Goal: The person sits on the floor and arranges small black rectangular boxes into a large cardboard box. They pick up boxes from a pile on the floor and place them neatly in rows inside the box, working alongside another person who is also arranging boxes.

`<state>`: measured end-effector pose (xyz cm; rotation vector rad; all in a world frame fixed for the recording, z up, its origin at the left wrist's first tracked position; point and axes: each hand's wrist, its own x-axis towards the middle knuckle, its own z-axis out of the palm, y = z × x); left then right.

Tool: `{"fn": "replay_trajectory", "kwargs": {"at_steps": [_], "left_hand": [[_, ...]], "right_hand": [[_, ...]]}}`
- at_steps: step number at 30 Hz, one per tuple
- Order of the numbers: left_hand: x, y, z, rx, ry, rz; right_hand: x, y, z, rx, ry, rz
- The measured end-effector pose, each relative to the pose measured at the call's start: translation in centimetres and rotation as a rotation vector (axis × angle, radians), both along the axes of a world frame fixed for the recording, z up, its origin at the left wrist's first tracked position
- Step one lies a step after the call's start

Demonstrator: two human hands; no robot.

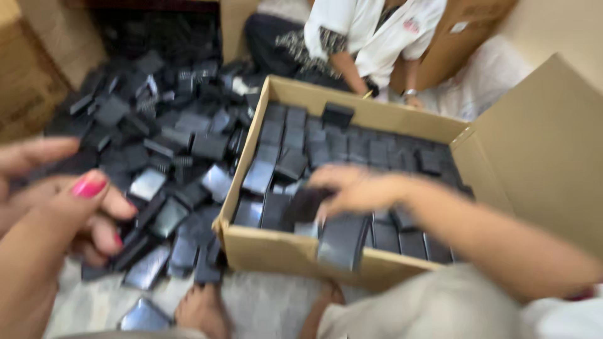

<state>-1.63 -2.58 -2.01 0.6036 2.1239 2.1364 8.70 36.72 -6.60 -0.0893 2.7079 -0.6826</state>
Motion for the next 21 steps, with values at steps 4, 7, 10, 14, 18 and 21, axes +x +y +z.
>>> {"fn": "replay_trajectory", "kwargs": {"at_steps": [4,7,10,14,18,21], "left_hand": [[0.5,-2.7,-4.9,-0.926,-0.069,-0.255],[1.0,-1.7,-14.6,-1.143,0.507,-0.746],[2.7,1.4,-25.1,-1.367,0.354,-0.964],[2.1,4.8,-36.3,-1.614,0.095,-0.941],[-1.5,5.7,-41.0,-1.653,0.055,-0.962],[-5.7,7.8,-39.8,-1.657,0.087,-0.980]], "right_hand": [[2.9,2.4,5.6,0.078,0.032,-0.495],[1.6,-0.1,3.8,-0.122,0.004,-0.517],[0.2,-2.3,1.6,-0.215,-0.050,-0.389],[1.7,0.5,0.3,-1.150,-0.475,-0.253],[3.9,6.5,1.8,-1.095,-0.341,-0.544],[3.8,10.0,6.5,-0.835,0.038,-0.501]]}}
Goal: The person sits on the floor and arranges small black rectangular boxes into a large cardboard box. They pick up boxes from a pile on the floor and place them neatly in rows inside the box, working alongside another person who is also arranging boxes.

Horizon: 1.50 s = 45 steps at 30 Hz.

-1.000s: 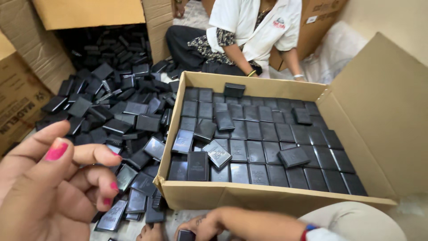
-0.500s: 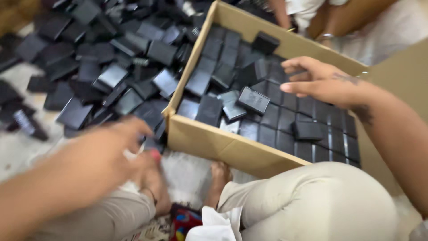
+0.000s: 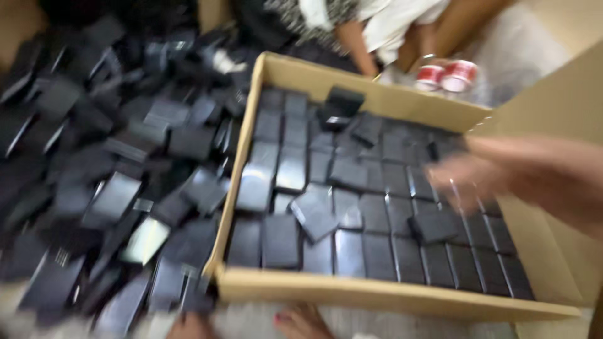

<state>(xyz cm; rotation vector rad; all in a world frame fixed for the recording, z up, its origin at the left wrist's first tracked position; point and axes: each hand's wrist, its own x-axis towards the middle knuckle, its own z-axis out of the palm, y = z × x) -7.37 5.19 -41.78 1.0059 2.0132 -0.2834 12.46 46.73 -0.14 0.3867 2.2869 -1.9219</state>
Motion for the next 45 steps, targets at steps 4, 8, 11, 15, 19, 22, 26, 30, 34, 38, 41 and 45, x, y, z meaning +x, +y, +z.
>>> {"fn": "replay_trajectory", "kwargs": {"at_steps": [4,8,11,15,19,22,26,30,34,38,41,45], "left_hand": [[-5.4,9.3,5.3,0.064,-0.038,-0.123],[-8.8,16.1,10.1,0.148,-0.185,-0.242],[-11.6,21.8,11.8,0.237,-0.295,-0.267],[-13.3,24.0,14.5,0.478,-0.383,-0.101],[-12.7,27.0,14.3,0.919,-0.234,0.373],[-10.5,29.9,11.1,0.957,0.271,0.268],[-7.5,30.9,7.5,0.397,0.514,0.039],[-5.4,30.6,8.0,1.013,0.698,-0.006],[-5.0,30.1,10.5,0.581,0.519,-0.001],[-5.1,30.5,12.1,0.461,0.442,0.004],[-5.2,30.8,12.6,0.320,0.380,-0.009],[-5.2,30.8,12.7,0.373,0.384,-0.011]], "right_hand": [[-6.5,4.1,-3.9,1.288,-0.056,0.035],[-9.3,8.3,-16.8,1.042,-0.141,0.291],[-8.7,8.3,-22.3,1.025,-0.104,0.293],[-9.2,7.7,-20.5,0.856,-0.140,0.054],[-12.9,11.7,-17.4,0.771,-0.181,-0.322],[-15.0,14.8,-17.7,0.931,-0.123,-0.169],[-16.4,16.8,-18.7,0.983,-0.592,0.111],[-19.6,17.4,-20.1,1.165,0.015,-0.182],[-22.5,17.6,-24.0,1.357,-0.012,-0.349],[-20.6,18.8,-27.1,1.467,0.003,-0.350],[-18.3,19.6,-28.7,1.332,0.222,-0.717],[-19.3,20.0,-31.0,0.181,-0.182,-0.959]]}}
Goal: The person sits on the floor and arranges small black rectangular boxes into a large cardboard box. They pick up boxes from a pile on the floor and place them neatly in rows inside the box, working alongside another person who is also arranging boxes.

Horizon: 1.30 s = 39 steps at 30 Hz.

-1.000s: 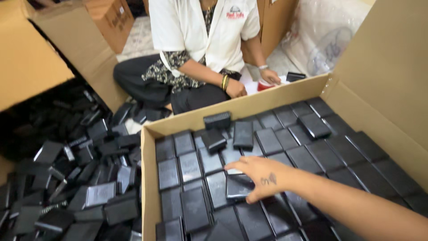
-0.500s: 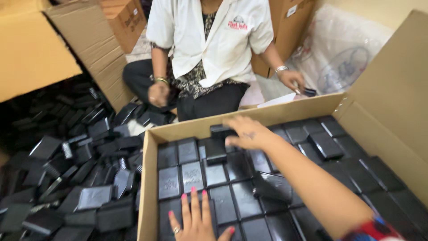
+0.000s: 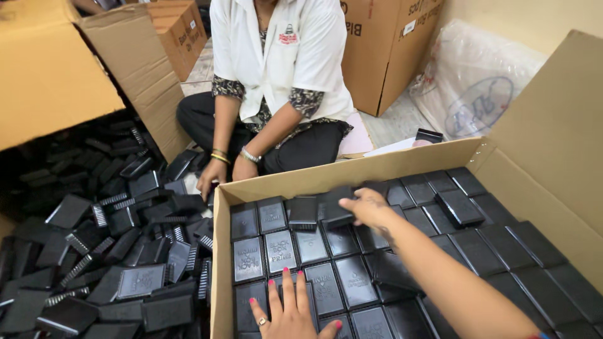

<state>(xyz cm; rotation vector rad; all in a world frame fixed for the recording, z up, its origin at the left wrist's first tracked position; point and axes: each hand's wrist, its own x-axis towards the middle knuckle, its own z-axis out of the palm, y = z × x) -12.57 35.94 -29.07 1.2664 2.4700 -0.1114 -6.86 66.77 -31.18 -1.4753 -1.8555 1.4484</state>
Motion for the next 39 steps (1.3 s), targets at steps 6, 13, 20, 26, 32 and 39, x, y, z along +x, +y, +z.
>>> {"fn": "replay_trajectory", "kwargs": {"at_steps": [6,13,20,26,32,39], "left_hand": [[0.0,0.3,-0.1,-0.045,-0.012,-0.009],[0.4,0.3,-0.7,-0.027,0.103,-0.028],[0.5,0.5,-0.6,-0.073,0.113,-0.031],[0.4,-0.1,-2.4,0.061,0.137,-0.016],[-0.6,0.6,-7.1,0.259,0.271,0.037],[-2.0,1.1,-11.8,0.360,0.316,-0.020]], "right_hand": [[-3.5,-1.3,-3.1,0.640,0.096,0.077],[-2.1,-4.4,-3.8,1.149,-0.141,0.610],[-1.5,-3.6,-1.6,0.748,-0.082,0.656],[3.5,-0.8,3.3,0.986,-0.477,0.478],[9.5,1.5,3.4,0.355,-0.714,0.308],[9.8,0.9,0.4,0.533,-0.503,0.547]]}}
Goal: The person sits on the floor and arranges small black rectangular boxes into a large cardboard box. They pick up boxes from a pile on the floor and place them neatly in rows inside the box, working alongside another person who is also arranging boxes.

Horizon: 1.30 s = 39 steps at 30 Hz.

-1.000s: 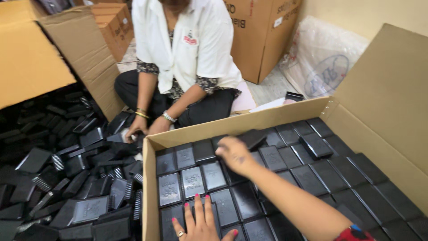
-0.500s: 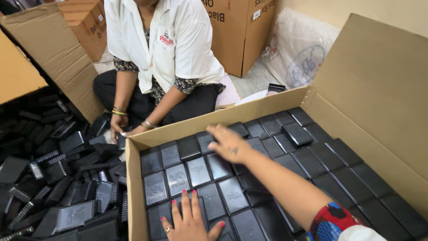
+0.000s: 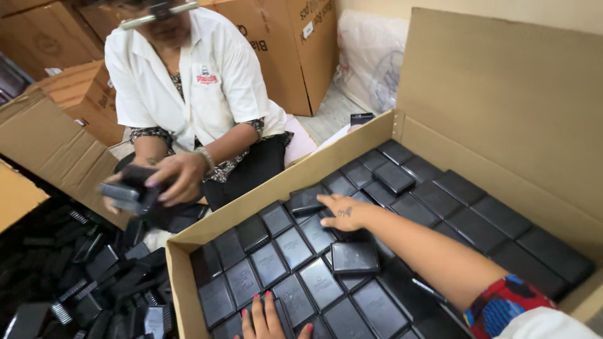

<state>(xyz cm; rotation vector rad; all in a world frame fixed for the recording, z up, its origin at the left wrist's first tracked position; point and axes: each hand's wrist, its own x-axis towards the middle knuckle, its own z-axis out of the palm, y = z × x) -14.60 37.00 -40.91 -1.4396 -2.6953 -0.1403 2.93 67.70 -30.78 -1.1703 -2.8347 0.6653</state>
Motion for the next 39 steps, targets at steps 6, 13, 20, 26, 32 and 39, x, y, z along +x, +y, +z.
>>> {"fn": "replay_trajectory", "kwargs": {"at_steps": [6,13,20,26,32,39], "left_hand": [[0.7,0.0,2.4,-0.062,-0.009,0.018],[1.9,-1.1,7.6,-0.107,-0.083,-0.029],[1.9,-1.0,8.7,-0.200,-0.119,-0.038],[1.9,-0.9,8.2,-0.231,-0.133,-0.022],[1.9,-0.7,8.2,-0.283,-0.128,-0.011],[1.9,-1.0,8.1,-0.204,-0.111,-0.025]], "right_hand": [[-4.2,1.0,2.3,0.220,0.097,0.042],[-4.9,-0.4,3.9,0.441,0.042,-0.032],[-3.7,-2.3,3.8,0.662,0.204,-0.020],[-6.0,-4.7,3.2,0.552,0.210,-0.378],[-8.9,-5.6,1.7,0.094,-0.113,-0.283],[-5.4,-3.6,4.4,0.061,-0.150,-0.105]]}}
